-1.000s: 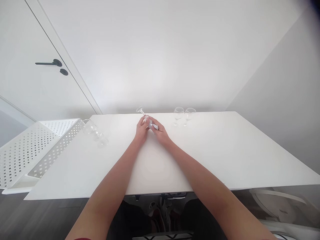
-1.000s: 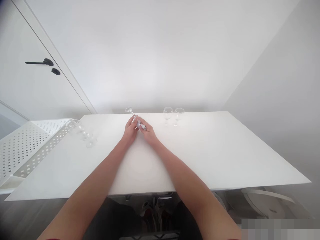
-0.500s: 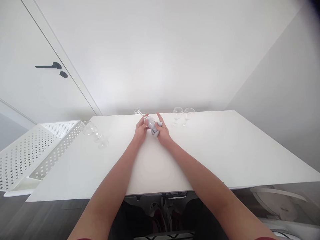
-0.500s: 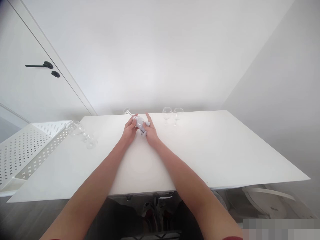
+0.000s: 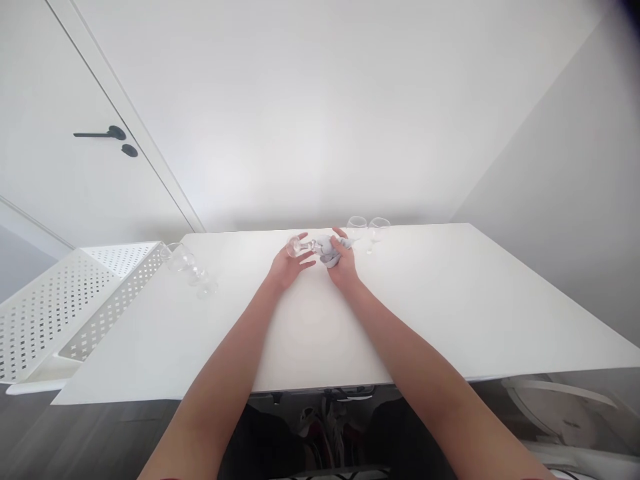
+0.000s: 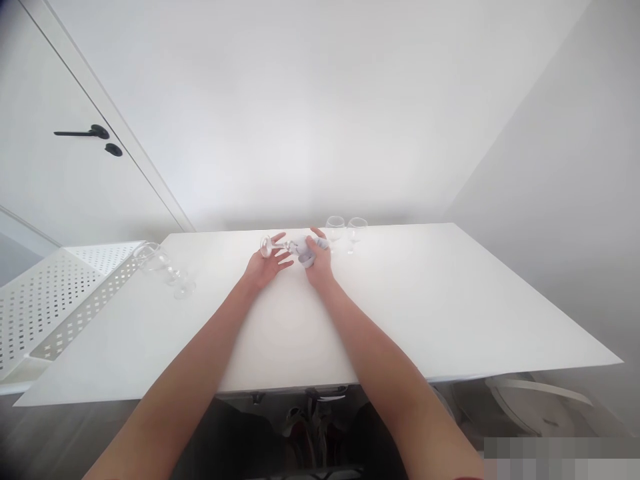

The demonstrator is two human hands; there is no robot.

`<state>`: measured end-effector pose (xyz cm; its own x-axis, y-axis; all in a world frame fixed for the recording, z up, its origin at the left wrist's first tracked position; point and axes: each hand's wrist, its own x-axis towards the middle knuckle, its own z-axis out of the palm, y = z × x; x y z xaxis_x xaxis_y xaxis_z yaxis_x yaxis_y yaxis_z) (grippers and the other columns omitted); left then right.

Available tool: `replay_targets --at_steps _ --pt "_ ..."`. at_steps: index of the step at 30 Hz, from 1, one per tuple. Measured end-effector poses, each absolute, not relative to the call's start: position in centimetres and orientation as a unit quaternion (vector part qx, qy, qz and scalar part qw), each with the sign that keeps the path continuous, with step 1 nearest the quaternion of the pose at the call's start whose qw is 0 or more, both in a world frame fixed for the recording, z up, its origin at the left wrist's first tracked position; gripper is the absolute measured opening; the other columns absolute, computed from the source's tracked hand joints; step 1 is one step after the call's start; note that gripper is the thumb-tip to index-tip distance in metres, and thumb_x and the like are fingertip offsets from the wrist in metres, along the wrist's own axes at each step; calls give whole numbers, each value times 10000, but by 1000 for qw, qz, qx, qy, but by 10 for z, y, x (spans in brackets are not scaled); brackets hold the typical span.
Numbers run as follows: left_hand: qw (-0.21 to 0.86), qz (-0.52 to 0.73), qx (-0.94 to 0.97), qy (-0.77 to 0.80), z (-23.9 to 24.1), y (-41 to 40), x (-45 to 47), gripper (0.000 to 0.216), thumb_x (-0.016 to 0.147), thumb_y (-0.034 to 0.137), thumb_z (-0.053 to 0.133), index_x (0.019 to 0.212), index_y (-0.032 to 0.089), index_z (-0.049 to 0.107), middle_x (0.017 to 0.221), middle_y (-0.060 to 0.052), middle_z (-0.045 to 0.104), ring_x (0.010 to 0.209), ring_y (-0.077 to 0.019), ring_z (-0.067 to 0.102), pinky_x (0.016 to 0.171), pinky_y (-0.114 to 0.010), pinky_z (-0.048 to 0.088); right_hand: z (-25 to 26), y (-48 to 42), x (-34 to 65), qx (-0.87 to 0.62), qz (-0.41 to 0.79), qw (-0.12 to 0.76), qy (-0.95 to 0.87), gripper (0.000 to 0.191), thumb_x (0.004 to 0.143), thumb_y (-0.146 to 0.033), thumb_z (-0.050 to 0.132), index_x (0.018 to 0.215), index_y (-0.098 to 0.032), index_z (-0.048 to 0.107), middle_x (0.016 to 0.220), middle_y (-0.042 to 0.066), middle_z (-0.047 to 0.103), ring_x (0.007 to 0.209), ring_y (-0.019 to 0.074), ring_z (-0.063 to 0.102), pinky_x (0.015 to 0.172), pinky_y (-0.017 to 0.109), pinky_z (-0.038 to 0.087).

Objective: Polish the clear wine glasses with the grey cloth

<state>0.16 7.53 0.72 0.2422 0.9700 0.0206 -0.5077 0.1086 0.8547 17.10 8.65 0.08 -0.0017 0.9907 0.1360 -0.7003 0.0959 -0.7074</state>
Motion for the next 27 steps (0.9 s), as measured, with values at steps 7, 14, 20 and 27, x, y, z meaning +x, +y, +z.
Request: replay_targets --at_steps 7,14,20,27 --pt "774 329 449 301 8 72 0 590 843 721 647 1050 168 675 890 -138 737 627 -200 684 599 -329 531 6 82 171 -241 603 666 -368 453 800 -410 809 1188 -272 618 771 -35 630 709 151 608 633 293 510" --pt "713 387 515 277 13 65 -1 546 790 366 840 1276 186 668 970 -106 713 728 -172 688 700 -326 562 3 90 164 -277 581 713 -278 412 911 -608 631 1074 -231 666 1071 58 716 1011 209 674 852 360 559" --pt "690 486 454 286 12 69 -1 559 845 468 777 1333 224 660 842 -14 600 551 -74 537 560 -255 508 6 86 161 -222 622 671 -338 368 946 -558 594 1118 -239 661 1297 64 662 1216 236 608 964 399 531" --pt "640 557 452 274 12 68 -2 581 867 670 671 1159 170 713 617 21 512 438 -57 358 442 -236 376 3 86 160 -277 598 687 -306 241 829 -425 737 890 -250 583 941 -4 651 966 190 617 834 323 524"
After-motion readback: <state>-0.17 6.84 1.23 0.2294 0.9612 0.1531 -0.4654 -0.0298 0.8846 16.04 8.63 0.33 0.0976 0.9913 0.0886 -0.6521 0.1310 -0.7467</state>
